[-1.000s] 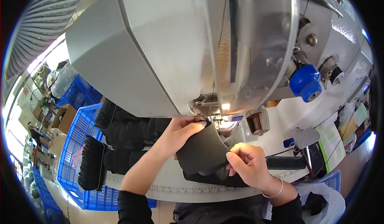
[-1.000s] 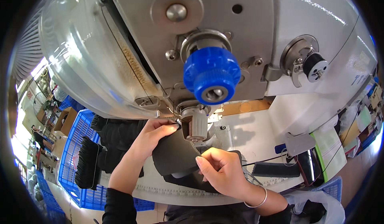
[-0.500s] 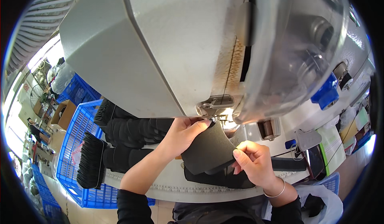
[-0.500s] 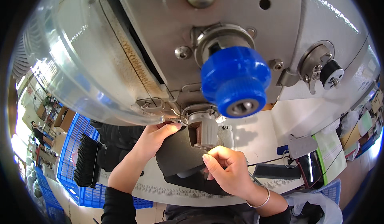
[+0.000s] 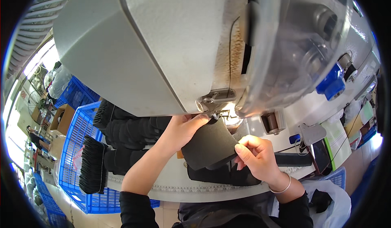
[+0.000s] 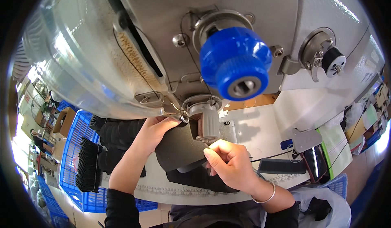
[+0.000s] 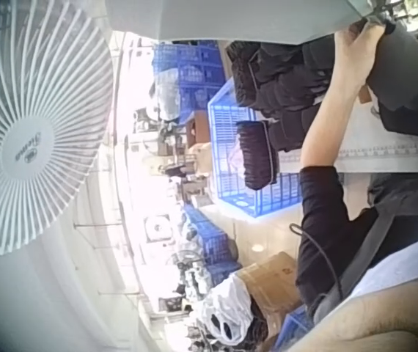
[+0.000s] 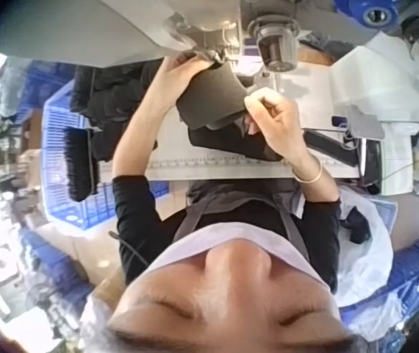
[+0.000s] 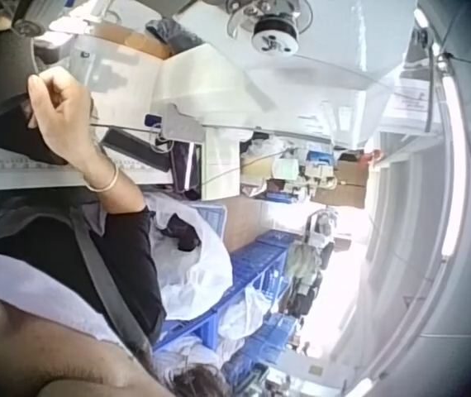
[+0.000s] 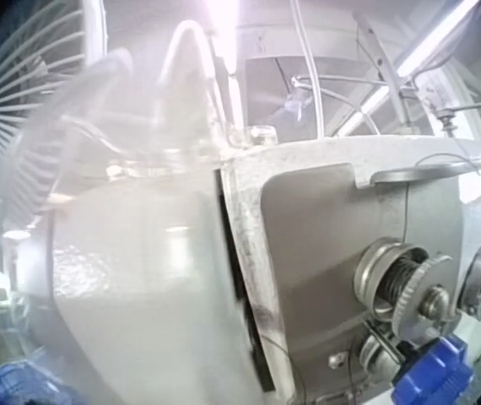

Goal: Stitching black fabric pieces together using an industrial sewing machine.

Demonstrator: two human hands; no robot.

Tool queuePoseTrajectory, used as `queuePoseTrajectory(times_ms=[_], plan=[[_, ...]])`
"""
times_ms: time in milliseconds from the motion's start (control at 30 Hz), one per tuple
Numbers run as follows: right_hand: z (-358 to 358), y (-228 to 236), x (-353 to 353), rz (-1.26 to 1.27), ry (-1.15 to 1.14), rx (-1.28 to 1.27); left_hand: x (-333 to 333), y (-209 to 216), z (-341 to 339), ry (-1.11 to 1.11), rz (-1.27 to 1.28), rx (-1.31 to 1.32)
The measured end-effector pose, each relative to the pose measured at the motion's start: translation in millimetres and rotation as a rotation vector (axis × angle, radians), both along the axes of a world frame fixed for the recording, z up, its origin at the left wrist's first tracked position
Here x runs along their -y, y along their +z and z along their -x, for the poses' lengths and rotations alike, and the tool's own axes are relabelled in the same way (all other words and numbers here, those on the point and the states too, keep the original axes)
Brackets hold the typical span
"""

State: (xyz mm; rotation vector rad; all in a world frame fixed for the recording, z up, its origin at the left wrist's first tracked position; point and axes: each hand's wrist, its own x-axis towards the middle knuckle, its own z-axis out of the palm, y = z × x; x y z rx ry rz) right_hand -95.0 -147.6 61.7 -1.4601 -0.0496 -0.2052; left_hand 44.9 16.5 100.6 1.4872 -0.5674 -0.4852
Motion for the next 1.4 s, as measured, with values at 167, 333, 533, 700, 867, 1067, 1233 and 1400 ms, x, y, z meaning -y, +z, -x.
queuePoseTrajectory(times_ms=[167,333,533,700,867,1067,1233,1400], plan=[[3.6,0.4,-3.2,0.084,0.012,-0.013,-8.5,-6.1,-3.2,-0.017,-0.014,0.094],[1.1,0.7,-0.3,0.083,0.005,-0.009,-14.7,5.9,12.9,0.127,-0.412,0.395],[-4.6,6.4,-4.0,0.033,0.038,-0.045,-14.3,-16.9,87.3,0.414,-0.642,1.676],[-11.2,6.5,-4.3,0.012,0.042,-0.039,-8.6,-26.1,86.6,0.495,-0.496,1.797],[-19.8,8.9,-4.6,0.048,0.041,-0.046,-10.8,-18.8,69.3,0.461,-0.456,1.820],[-11.0,8.2,-0.5,0.058,0.092,-0.128,-13.1,-19.8,34.9,0.432,-0.279,1.796],[2.6,4.2,4.1,0.180,0.106,-0.044,-11.4,-16.5,16.0,0.404,-0.218,1.783],[11.0,1.6,6.4,0.230,0.096,0.009,-7.8,-18.3,-2.6,0.352,-0.104,1.665]])
